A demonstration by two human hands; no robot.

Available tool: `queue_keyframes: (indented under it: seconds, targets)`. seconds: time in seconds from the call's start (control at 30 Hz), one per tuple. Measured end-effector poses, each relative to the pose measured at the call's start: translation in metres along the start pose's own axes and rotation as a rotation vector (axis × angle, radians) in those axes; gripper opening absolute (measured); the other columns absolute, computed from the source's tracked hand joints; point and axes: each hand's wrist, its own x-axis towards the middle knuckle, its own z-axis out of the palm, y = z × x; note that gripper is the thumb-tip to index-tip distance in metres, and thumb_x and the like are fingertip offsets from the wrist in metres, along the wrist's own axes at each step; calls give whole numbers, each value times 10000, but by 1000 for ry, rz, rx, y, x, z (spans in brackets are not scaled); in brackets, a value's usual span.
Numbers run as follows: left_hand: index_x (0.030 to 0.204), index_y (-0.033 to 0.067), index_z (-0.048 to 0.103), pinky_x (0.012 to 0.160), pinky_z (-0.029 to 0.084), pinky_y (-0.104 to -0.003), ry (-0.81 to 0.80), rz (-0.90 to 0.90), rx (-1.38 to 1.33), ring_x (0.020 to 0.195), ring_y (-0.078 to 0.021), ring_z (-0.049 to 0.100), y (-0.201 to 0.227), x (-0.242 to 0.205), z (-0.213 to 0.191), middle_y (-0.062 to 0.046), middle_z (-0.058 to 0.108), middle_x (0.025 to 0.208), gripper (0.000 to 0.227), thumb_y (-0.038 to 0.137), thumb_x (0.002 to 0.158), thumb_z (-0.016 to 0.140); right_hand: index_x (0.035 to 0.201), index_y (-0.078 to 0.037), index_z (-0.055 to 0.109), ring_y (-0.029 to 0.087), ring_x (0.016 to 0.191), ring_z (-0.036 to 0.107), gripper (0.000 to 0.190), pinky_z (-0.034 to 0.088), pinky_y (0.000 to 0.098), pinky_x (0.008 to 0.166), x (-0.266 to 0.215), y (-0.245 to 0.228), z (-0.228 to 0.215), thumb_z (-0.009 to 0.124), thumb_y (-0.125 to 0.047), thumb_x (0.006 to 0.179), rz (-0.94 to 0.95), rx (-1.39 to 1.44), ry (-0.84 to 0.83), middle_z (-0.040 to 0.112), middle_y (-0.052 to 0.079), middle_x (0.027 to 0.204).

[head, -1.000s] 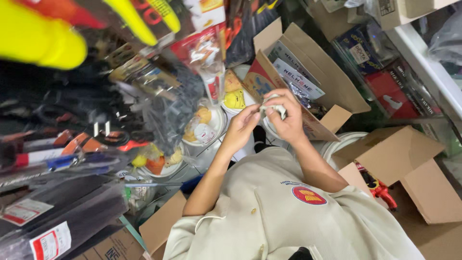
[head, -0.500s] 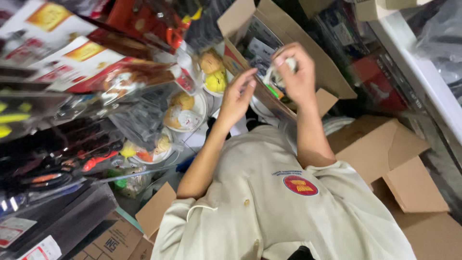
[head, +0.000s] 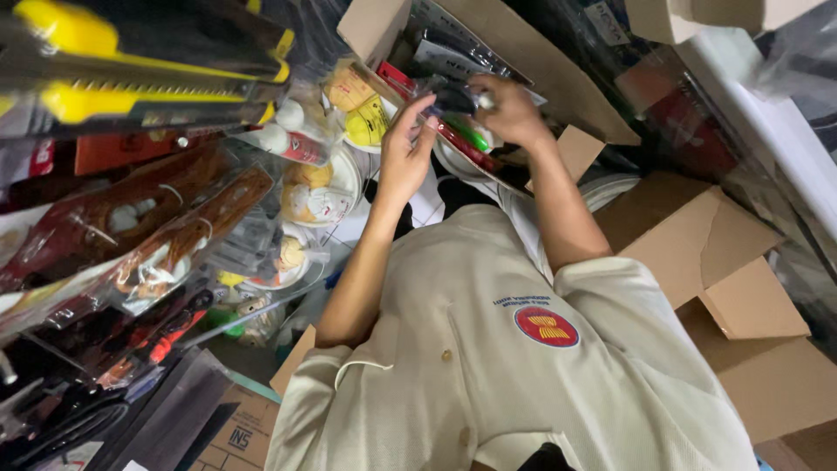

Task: The person handles various packaged hardware items, including a screwdriver and small bags of parts, wiping each item with a cloth in a cluttered storage space.

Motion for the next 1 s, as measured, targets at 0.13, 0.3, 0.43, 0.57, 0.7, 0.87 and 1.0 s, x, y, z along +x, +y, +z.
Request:
queue_keyframes:
  seconds: [0.13, 0.3, 0.43, 0.57, 0.7, 0.87, 1.0]
  targets:
    - [1370, 54, 614, 1018, 545, -350, 19, -41, 43, 1232, -225, 659, -3, -3, -6, -127, 651, 1384, 328, 165, 1062, 609, 1407, -56, 567, 393, 1122, 645, 701, 504, 444, 950, 21, 34, 42, 763, -121, 737, 219, -264, -82, 642, 241, 1288]
    - [1378, 61, 602, 1027, 531, -346, 43, -94, 27, 1275, -221, 654, -13, -18, -19, -119, 678, 1358, 330, 148, 1059, 588, 1362, -44, 500, 428, 1143, 612, 632, 501, 501, 924, 36, 55, 78, 772, -263, 836, 451, -520, -146, 543, 254, 1352]
    - [1369, 58, 605, 1025, 537, -342, 67, -126, 40, 1229, -216, 679, -20, -32, -26, -111, 692, 1332, 321, 142, 1059, 588, 1297, -58, 507, 408, 1195, 573, 511, 504, 529, 883, 41, 70, 106, 731, -254, 881, 337, -733, -189, 575, 221, 1268]
    - [1365, 55, 608, 1021, 537, -341, 97, -150, 5, 1193, -209, 693, -23, -42, -28, -104, 704, 1319, 320, 138, 1057, 591, 1304, -68, 555, 370, 1190, 617, 321, 521, 515, 913, 33, 81, 105, 627, -192, 1015, 208, -857, -181, 630, 191, 1265]
    - [1369, 52, 601, 1033, 529, -334, 94, -128, -8, 1208, -202, 683, -27, -50, -32, -103, 691, 1338, 317, 139, 1065, 580, 1173, -42, 576, 366, 1127, 628, 499, 519, 484, 889, 28, 71, 83, 712, -408, 861, 223, -722, -175, 649, 198, 1190]
    - [1369, 35, 597, 1034, 521, -320, 88, -130, -66, 1184, -187, 677, -31, -57, -33, -102, 694, 1322, 319, 153, 1074, 571, 1251, -65, 637, 403, 983, 683, 342, 543, 491, 838, 3, 50, 31, 707, -250, 972, 88, -459, -3, 724, 237, 1090]
    - [1366, 28, 601, 1020, 526, -315, 69, -128, -52, 1166, -183, 677, -31, -61, -27, -99, 697, 1308, 321, 163, 1076, 580, 1195, -82, 659, 405, 960, 679, 305, 528, 484, 869, -8, 34, -9, 746, -315, 1019, 319, -271, 99, 710, 217, 1005]
